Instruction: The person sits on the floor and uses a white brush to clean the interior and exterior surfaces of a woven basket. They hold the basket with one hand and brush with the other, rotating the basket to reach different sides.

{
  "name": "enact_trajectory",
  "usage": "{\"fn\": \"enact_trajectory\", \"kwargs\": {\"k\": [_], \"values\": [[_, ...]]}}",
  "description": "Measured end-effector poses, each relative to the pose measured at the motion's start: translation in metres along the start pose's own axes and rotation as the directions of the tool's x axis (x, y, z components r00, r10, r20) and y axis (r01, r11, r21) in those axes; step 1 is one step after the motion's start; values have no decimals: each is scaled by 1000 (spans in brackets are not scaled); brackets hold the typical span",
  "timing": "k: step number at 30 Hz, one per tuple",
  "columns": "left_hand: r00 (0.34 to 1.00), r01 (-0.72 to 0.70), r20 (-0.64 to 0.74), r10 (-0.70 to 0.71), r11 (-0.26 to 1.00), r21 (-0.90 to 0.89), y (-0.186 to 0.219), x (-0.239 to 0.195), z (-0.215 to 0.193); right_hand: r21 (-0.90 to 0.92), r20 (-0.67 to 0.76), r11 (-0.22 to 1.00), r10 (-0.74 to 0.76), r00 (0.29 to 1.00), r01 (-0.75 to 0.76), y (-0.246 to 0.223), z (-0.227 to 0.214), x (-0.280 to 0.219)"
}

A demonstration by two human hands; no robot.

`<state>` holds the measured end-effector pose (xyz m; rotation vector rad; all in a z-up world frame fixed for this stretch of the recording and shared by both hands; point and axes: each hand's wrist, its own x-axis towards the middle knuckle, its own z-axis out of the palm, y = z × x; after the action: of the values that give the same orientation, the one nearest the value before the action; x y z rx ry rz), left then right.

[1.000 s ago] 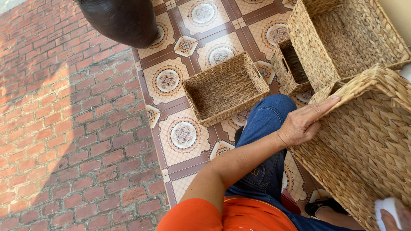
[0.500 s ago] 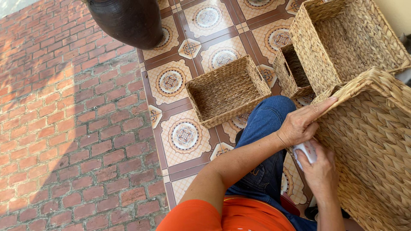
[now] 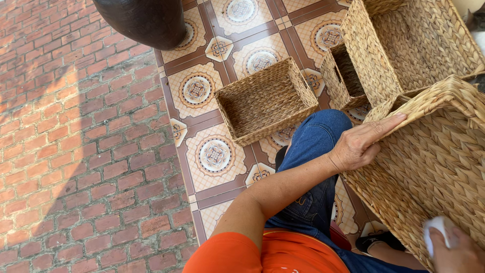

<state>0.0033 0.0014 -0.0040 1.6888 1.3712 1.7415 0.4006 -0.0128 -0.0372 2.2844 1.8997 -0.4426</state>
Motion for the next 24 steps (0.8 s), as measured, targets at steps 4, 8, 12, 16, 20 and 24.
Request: {"fn": "enact_trajectory", "kwargs": {"k": [4,8,12,16,20,24], "values": [[1000,-4,1,4,999,34,-1,1,-3,-12,-21,965,-261,965,260,-120,13,-12],[1000,-20,-12,21,998,51,1,-2,-3,138,-53,879,-454,889,457,-206,17,-28],[999,2,-34,-1,999,47,3,3,-5,169,-5,895,-417,909,412,-199,7,-23],[999,-12,-40,14,998,56,1,2,-7,-8,160,987,-157,974,161,-98,-9,2],[1000,-6,-19,7,999,31,-1,3,-4,-79,151,993,102,983,-91,-2,-23,9],[999,-10,-35,11,999,31,-1,2,0,-111,153,990,108,982,-92,-23,-22,2]]}}
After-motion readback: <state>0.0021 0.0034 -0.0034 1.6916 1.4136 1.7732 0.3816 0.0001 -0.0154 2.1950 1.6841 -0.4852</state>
